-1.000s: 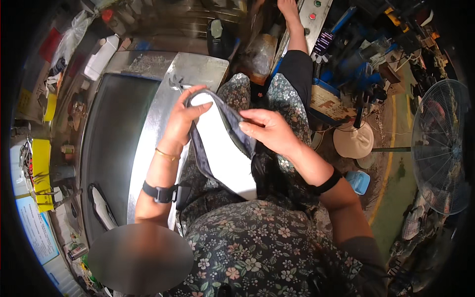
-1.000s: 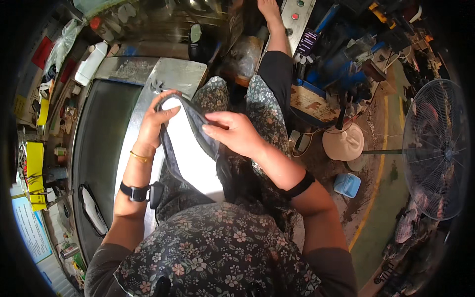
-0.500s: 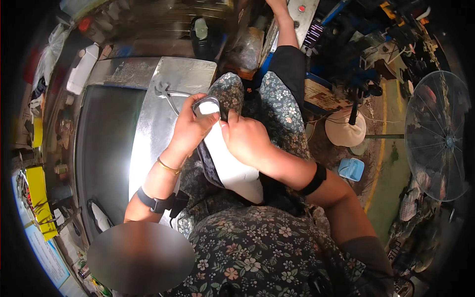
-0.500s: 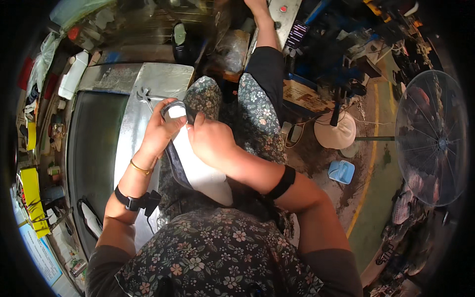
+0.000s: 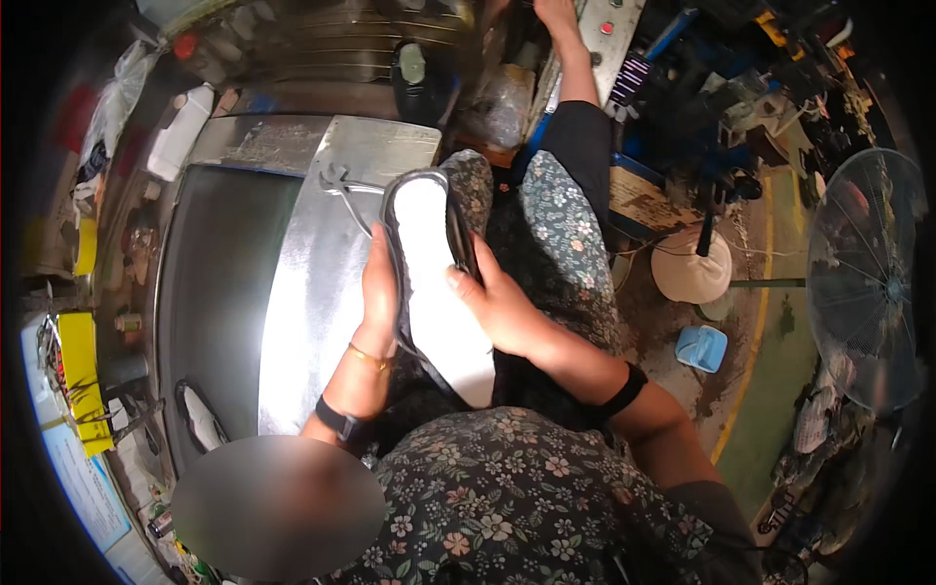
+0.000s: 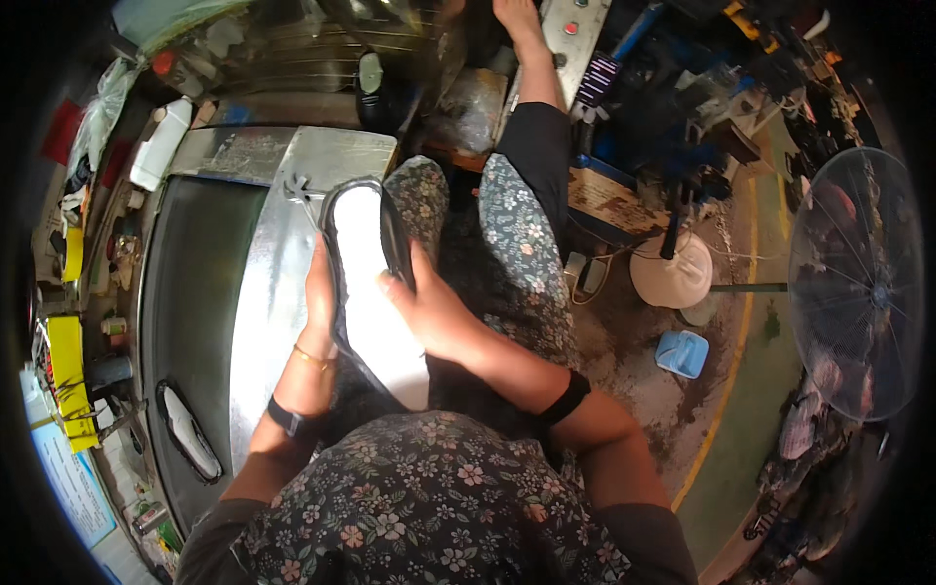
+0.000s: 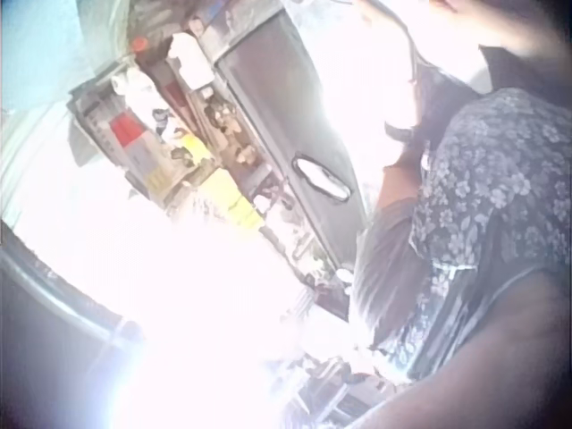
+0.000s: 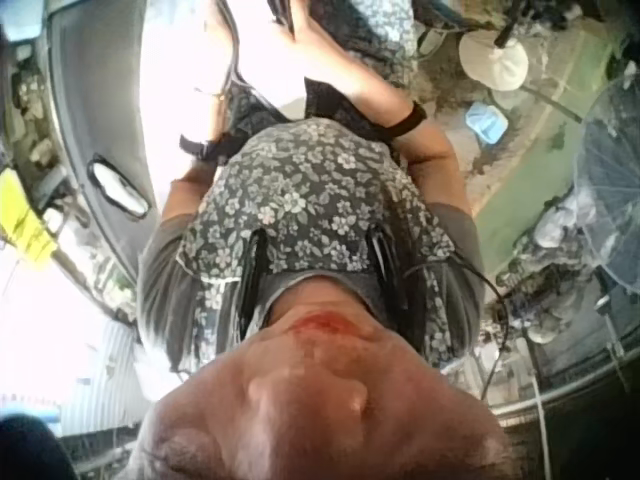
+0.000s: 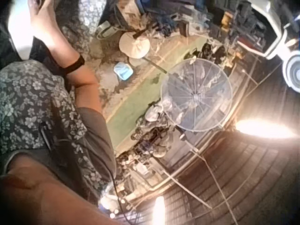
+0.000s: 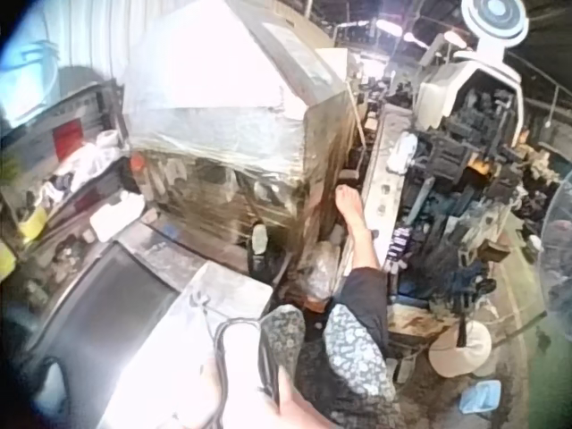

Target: Applying adhesive and assembling shoe components in a factory setting.

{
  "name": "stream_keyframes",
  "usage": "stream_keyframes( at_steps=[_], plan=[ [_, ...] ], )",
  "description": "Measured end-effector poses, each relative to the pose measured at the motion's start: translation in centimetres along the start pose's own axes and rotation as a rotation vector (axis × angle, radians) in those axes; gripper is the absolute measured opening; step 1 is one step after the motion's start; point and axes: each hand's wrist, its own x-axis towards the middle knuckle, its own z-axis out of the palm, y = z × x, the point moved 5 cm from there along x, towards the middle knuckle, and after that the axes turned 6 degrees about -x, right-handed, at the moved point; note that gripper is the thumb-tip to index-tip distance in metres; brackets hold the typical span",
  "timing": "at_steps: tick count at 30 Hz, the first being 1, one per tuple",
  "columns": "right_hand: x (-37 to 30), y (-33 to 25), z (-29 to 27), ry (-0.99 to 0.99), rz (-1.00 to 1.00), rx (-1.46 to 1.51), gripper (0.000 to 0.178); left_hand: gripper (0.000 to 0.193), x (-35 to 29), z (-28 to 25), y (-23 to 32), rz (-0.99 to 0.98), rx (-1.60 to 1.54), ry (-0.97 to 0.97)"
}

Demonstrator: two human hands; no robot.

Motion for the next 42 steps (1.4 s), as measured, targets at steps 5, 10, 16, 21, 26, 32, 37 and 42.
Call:
stream_keyframes(
  at_steps=[5,10,16,21,26,32,37,42],
  plan=[
    [-1.3,-3.6,1.9,0.029,0.035,-0.408,0.085,0.039,-1.3,1.9,7.1,0.389,1.453,0.015],
    [-1.2,-2.5,2.5,0.085,-0.017,-0.211,0.092,0.042,0.4,-1.0,7.5,0.384,1.320,-0.075],
    [-0.9,1.1,2.7,0.095,-0.110,0.019,0.089,0.049,-6.2,-2.9,2.2,0.190,0.700,-0.315],
    [-1.5,-0.5,2.2,0.142,0.024,-0.040,0.088,0.028,-7.8,1.7,8.1,0.672,1.358,-0.003],
    [-1.2,0.0,2.4,0.147,-0.148,0.178,0.083,0.034,-3.9,-2.8,-1.1,-0.047,-0.095,0.190],
    [-2.1,-0.2,1.3,-0.009,-0.294,-0.133,0.086,0.057,0.5,2.9,4.3,-0.246,-0.562,-0.297],
    [1.1,-1.1,-2.7,-0.053,-0.125,0.022,0.068,0.056,2.1,3.0,5.1,-0.127,-0.470,-0.435],
    [6.3,-3.0,-3.4,-0.146,-0.301,0.407,0.049,0.042,-0.3,4.5,6.9,0.172,0.079,-0.352]
  ],
)
